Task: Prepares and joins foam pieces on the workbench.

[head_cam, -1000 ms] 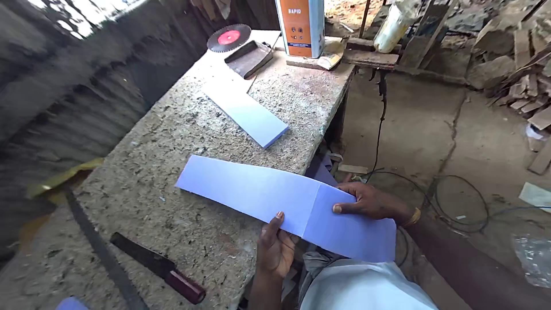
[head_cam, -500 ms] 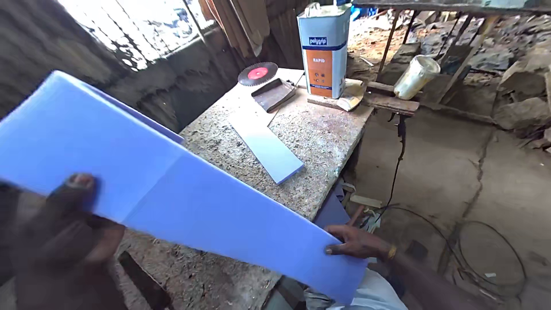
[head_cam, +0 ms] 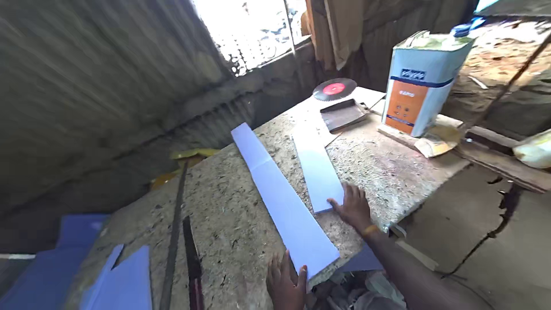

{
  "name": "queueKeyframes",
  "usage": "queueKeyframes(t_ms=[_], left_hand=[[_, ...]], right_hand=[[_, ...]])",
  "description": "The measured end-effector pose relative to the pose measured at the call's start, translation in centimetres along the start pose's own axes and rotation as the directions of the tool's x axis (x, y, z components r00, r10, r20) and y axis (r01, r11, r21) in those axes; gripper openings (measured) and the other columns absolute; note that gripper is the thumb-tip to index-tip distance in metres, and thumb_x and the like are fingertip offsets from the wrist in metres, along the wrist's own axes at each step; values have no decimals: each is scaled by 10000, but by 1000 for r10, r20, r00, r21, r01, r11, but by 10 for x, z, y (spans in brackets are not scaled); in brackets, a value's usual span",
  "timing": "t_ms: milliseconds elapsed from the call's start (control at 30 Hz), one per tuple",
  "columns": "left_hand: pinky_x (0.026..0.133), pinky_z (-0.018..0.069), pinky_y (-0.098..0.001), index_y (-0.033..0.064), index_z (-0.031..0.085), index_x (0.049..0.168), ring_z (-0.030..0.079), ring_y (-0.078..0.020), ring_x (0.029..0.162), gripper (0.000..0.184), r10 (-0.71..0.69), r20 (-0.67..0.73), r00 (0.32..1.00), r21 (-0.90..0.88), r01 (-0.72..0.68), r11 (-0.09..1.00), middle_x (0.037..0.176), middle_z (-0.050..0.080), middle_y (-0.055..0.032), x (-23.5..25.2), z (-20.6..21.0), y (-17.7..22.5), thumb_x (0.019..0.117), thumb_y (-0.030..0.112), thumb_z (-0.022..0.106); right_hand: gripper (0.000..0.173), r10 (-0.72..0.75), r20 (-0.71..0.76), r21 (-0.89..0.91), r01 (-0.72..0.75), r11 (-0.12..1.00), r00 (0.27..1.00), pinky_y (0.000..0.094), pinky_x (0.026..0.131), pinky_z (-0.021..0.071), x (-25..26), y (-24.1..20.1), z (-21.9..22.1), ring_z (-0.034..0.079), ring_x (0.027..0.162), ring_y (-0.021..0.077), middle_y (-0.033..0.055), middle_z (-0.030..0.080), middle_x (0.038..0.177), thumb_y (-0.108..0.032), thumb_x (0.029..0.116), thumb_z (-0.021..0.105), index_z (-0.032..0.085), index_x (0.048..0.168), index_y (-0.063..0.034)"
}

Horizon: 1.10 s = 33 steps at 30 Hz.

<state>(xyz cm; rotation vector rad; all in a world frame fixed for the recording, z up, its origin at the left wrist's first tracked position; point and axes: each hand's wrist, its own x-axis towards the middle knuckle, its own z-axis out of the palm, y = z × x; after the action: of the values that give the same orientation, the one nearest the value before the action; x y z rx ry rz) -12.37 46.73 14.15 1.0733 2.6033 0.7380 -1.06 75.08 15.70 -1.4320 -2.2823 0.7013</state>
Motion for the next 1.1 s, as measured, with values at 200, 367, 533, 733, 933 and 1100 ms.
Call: queueKeyframes(t_ms=[200, 367, 533, 733, 933, 1100], left_hand=[[1103, 476, -459, 66, 601, 1392, 577, -243, 1311, 489, -105, 22, 994, -401, 105, 910, 1417, 609, -115, -17, -35, 1, 1002, 359, 584], [921, 594, -399, 10, 574, 1349, 706, -242, 1062, 328, -248, 74, 966, -817, 201, 540, 1253, 687, -138, -8, -68, 14, 1092, 173, 454], [924, 603, -465, 94, 469, 1489, 702, -279, 1087, 510, -115, 144, 983, -950, 170, 264, 1310, 656, -126, 0, -78, 28, 1071, 386, 478], [797, 641, -423, 76, 522, 1455, 735, -261, 937, 450, -199, 254, 947, -841, 318, 438, 1220, 691, -142, 9, -46, 24, 1014, 26, 598], [836, 616, -442, 138, 451, 1541, 721, -239, 999, 464, -187, 224, 956, -742, 292, 604, 1347, 648, -121, 21, -35, 18, 1084, 183, 519], [844, 611, -490, 119, 464, 1523, 713, -286, 1000, 486, -194, 233, 953, -696, 303, 651, 1371, 612, -167, 18, -28, 16, 1072, 274, 557]], right_hand=[[903, 193, 154, 124, -213, 969, 969, 657, 953, 491, 58, -13, 2, 550, 1251, 489, 317, 551, 1355, -416, 816, 822, 402, 1490, 14], [455, -228, 100, 763, 73, 642, 968, 450, 832, 623, 34, -58, -60, 725, 938, 238, 132, 710, 1125, -193, 979, 668, 561, 1405, -71], [509, -386, 199, 869, 20, 495, 901, 442, 828, 638, -59, -69, -68, 726, 953, 249, 136, 698, 1180, -167, 1002, 643, 492, 1479, -75], [590, -200, 258, 729, -55, 682, 945, 476, 816, 616, -108, -27, 15, 716, 901, 233, 107, 710, 1089, -235, 960, 708, 472, 1494, -148], [565, -145, 204, 591, -4, 806, 968, 483, 879, 587, -108, -35, 23, 712, 963, 233, 114, 704, 1152, -268, 948, 733, 509, 1444, -114], [553, -155, 175, 467, 56, 882, 972, 482, 884, 550, -100, -27, 31, 653, 1012, 273, 152, 647, 1222, -338, 911, 765, 604, 1383, -100]])
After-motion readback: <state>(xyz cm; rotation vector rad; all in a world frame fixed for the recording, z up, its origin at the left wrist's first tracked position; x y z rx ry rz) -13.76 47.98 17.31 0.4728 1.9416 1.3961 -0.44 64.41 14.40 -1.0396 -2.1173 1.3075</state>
